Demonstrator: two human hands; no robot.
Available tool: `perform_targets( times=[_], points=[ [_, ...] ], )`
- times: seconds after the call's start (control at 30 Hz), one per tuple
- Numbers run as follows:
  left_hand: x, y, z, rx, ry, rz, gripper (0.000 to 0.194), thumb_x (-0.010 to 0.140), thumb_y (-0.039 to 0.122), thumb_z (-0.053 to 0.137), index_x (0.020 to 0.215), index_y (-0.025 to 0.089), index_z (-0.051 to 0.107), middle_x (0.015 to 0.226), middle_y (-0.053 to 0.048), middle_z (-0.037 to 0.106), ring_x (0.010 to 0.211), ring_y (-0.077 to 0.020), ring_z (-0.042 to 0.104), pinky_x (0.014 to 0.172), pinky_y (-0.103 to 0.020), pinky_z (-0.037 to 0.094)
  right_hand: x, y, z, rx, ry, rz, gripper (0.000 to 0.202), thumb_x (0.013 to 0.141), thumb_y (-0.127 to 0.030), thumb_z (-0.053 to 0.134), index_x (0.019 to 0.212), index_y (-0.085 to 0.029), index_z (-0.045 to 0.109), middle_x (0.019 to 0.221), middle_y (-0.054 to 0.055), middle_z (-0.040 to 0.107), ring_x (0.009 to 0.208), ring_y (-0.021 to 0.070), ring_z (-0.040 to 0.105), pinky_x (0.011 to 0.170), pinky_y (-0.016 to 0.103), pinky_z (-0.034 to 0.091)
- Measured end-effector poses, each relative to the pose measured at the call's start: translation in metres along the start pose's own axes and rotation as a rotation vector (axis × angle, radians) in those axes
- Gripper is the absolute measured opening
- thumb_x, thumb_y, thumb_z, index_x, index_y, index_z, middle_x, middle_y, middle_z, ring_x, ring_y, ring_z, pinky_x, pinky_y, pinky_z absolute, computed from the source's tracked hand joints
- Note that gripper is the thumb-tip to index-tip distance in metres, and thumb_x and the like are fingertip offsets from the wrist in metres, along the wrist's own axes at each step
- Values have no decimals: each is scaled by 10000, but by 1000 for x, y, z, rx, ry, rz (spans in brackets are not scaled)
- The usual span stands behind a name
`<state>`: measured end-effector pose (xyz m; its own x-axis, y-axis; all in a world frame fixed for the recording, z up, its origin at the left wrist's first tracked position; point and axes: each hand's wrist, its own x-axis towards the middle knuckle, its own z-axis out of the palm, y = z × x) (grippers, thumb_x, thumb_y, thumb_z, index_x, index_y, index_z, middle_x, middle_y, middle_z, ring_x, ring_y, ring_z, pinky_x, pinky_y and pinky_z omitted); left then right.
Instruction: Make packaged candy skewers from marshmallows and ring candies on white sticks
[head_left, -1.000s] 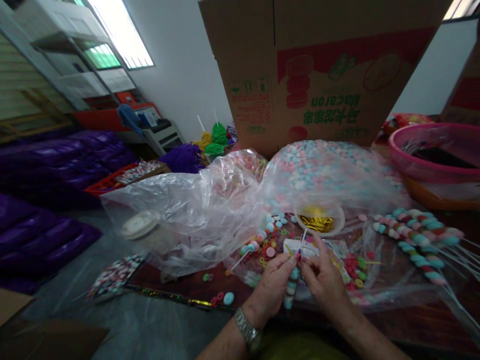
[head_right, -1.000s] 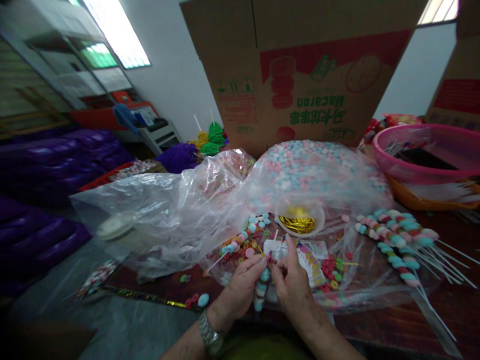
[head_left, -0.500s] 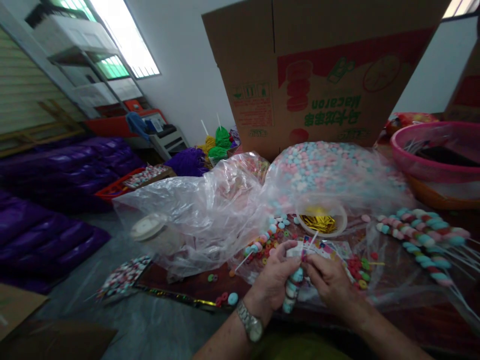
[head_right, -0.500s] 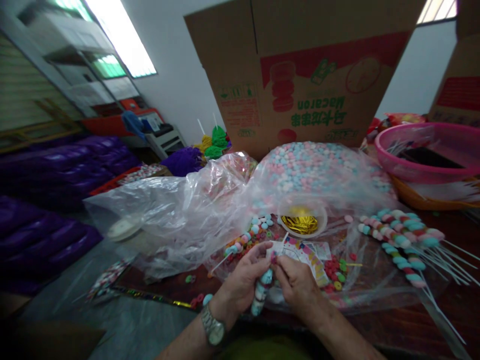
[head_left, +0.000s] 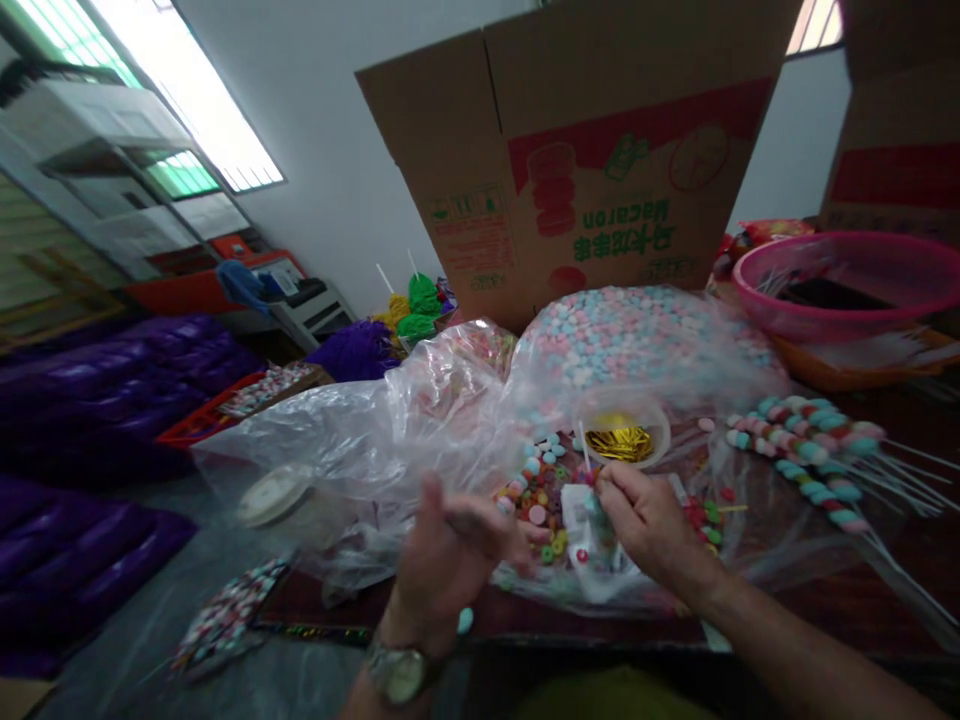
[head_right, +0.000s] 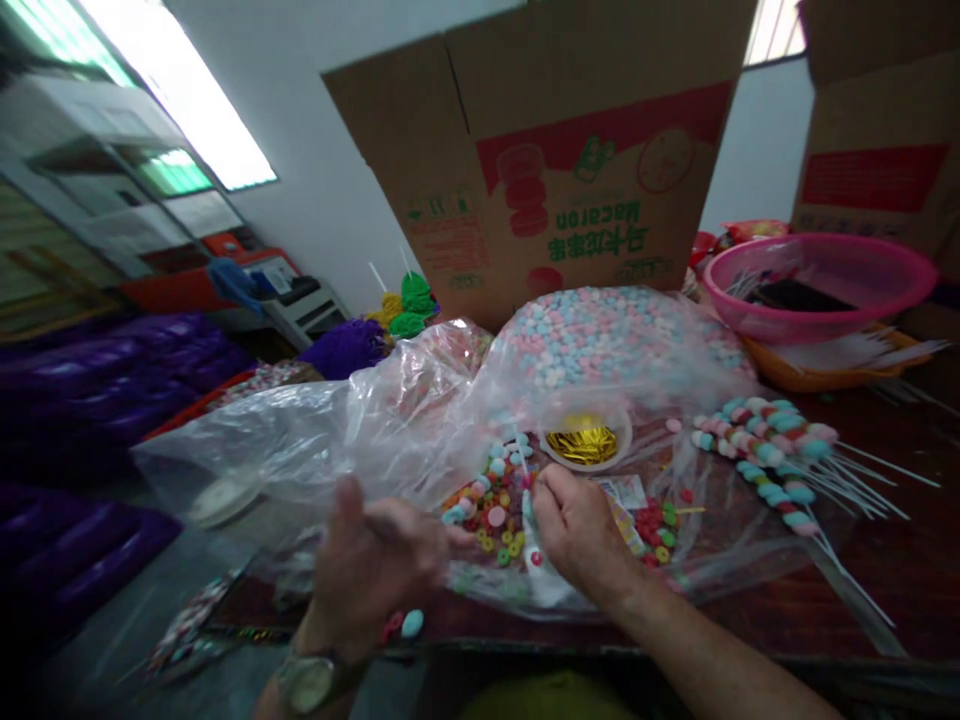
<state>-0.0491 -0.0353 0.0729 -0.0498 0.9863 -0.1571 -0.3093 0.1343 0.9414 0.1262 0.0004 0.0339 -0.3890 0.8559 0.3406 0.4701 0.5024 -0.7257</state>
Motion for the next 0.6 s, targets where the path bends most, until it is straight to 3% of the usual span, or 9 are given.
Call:
perform_targets(
  times=[0.1, 0.17, 0.3, 0.37, 0.43, 0.47, 0.53, 0.6],
  points=[
    [-3, -27, 6, 251, -44, -95, 562, 858, 512, 301, 724, 146, 706, 556, -50, 565, 680, -202, 569, 639, -251, 488, -5, -6, 11, 121, -46, 7, 237, 861, -236, 346, 646, -195, 437, 595, 1, 512, 557, 124, 469, 530, 247, 304],
    [-3, -47, 14, 288, -46, -95, 419, 852, 430, 403, 869, 138, 703, 675, -54, 620, 789, -190, 571, 714, -227, 475, -10, -9, 19, 238, -134, 55, 218, 847, -252, 367, 661, -187, 459, 626, 9, 532, 580, 126, 474, 536, 243, 313],
    [1, -60, 24, 302, -79, -73, 326, 836, 436, 492, 943, 184, 669, 834, -51, 657, 835, -193, 573, 808, -276, 443, -13, -3, 21, 625, -362, 417, 348, 872, -430, 307, 642, -201, 433, 438, -57, 392, 400, 100, 359, 412, 213, 289],
    [5, -60, 28, 399, 38, 18, 341, 829, 463, 489, 839, 173, 667, 798, -49, 646, 776, -189, 566, 771, -274, 436, -12, 4, 13, 674, -436, 507, 387, 869, -484, 304, 649, -201, 448, 406, -64, 381, 371, 101, 345, 390, 211, 295],
    [10, -63, 34, 567, 104, 106, 402, 840, 488, 445, 673, 173, 632, 647, -38, 606, 649, -174, 540, 668, -261, 420, -12, 12, 2, 627, -311, 436, 315, 820, -479, 451, 730, -183, 506, 571, -12, 534, 527, 120, 480, 480, 216, 382],
    [11, -68, 39, 666, 51, 129, 422, 836, 499, 440, 615, 180, 607, 583, -33, 578, 589, -167, 520, 611, -256, 401, -14, 18, -3, 617, -210, 380, 279, 789, -457, 522, 801, -178, 527, 701, 14, 584, 646, 135, 526, 556, 224, 421],
    [15, -79, 48, 870, -222, 115, 378, 779, 520, 517, 606, 196, 606, 539, -26, 562, 521, -161, 495, 531, -251, 353, -27, 33, -14, 631, -57, 328, 281, 780, -422, 569, 930, -190, 518, 841, 28, 604, 758, 154, 556, 649, 251, 458],
    [23, -91, 53, 1111, -411, 84, 317, 701, 517, 613, 637, 207, 627, 553, -28, 580, 512, -169, 502, 507, -251, 324, -57, 59, -30, 622, 57, 398, 234, 837, -423, 504, 917, -203, 506, 737, 6, 599, 654, 153, 568, 611, 269, 478]
  ],
)
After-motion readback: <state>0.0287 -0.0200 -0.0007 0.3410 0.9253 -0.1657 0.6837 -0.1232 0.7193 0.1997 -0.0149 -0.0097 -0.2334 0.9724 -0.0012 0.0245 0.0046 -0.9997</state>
